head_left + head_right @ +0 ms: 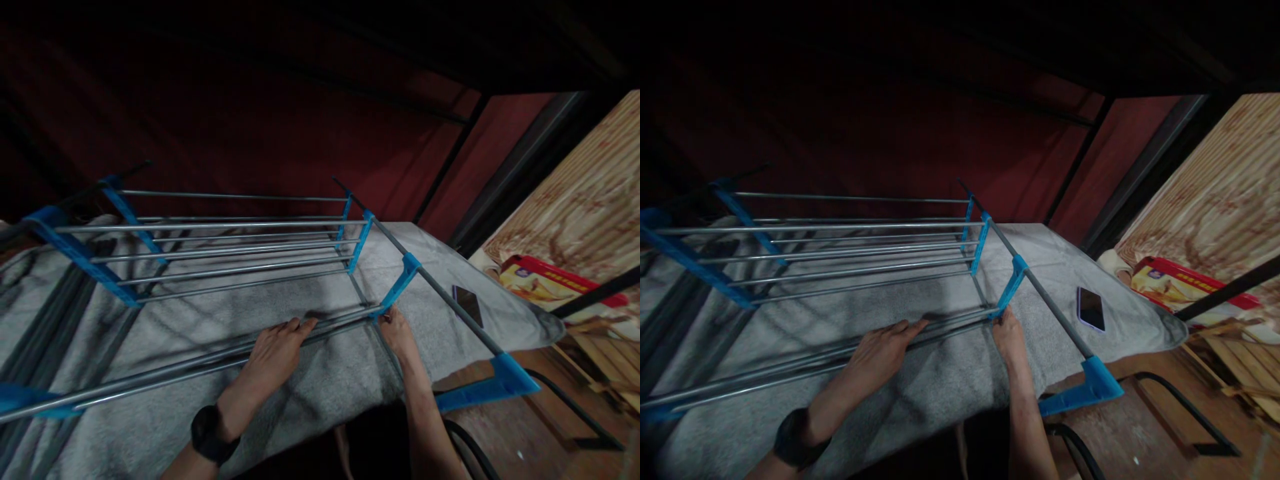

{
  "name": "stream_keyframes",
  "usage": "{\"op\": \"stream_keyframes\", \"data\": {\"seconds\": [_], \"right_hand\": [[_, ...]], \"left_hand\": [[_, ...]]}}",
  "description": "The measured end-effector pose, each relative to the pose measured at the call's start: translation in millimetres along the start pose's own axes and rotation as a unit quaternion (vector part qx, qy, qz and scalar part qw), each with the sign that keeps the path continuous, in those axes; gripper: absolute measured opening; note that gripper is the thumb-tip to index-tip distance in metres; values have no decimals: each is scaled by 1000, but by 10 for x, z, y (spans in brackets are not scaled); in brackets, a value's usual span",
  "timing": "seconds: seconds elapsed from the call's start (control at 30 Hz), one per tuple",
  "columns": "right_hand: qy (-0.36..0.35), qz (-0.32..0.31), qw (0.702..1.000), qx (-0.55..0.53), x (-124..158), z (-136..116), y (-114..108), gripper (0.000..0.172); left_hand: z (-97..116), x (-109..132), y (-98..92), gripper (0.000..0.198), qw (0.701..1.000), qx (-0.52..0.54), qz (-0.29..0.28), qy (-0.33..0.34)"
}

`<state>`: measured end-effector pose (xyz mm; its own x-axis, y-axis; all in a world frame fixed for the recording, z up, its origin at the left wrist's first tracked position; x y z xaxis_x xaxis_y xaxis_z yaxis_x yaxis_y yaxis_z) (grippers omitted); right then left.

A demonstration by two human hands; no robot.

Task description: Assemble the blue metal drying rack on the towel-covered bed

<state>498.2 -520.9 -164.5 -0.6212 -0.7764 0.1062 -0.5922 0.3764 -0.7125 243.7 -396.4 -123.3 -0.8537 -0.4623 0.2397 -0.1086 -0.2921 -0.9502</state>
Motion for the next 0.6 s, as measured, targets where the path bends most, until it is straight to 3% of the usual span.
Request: {"op": "stream_keyframes", "data": {"seconds": [0.17, 0.3, 0.47, 0.6], "right_hand": [[6, -21, 1000, -9, -24, 7, 13, 35], [86, -62, 991, 80, -22, 182, 10, 46], [113, -207, 951, 201, -144, 495, 48, 48], [65, -155, 962, 214, -83, 438, 75, 46]], "left_hand": [[-5, 8, 51, 67, 1000, 14, 27, 8], [65, 103, 58, 58, 998, 14, 55, 26], [78, 176, 65, 48, 996, 11, 82, 40], [59, 213, 92, 43, 994, 4, 95, 60]]}}
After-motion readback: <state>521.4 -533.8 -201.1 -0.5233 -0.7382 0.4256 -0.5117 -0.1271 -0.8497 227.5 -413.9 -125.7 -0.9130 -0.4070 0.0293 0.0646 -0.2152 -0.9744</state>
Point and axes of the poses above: each hand's wrist, its own x-axis away from the middle knuckle, its own y-axis out of the palm, z = x × y, the point moved 2 cm from there along -x, towards the middle knuckle, and after that the axes turned 15 degrees about -z, right-handed, at the moved point
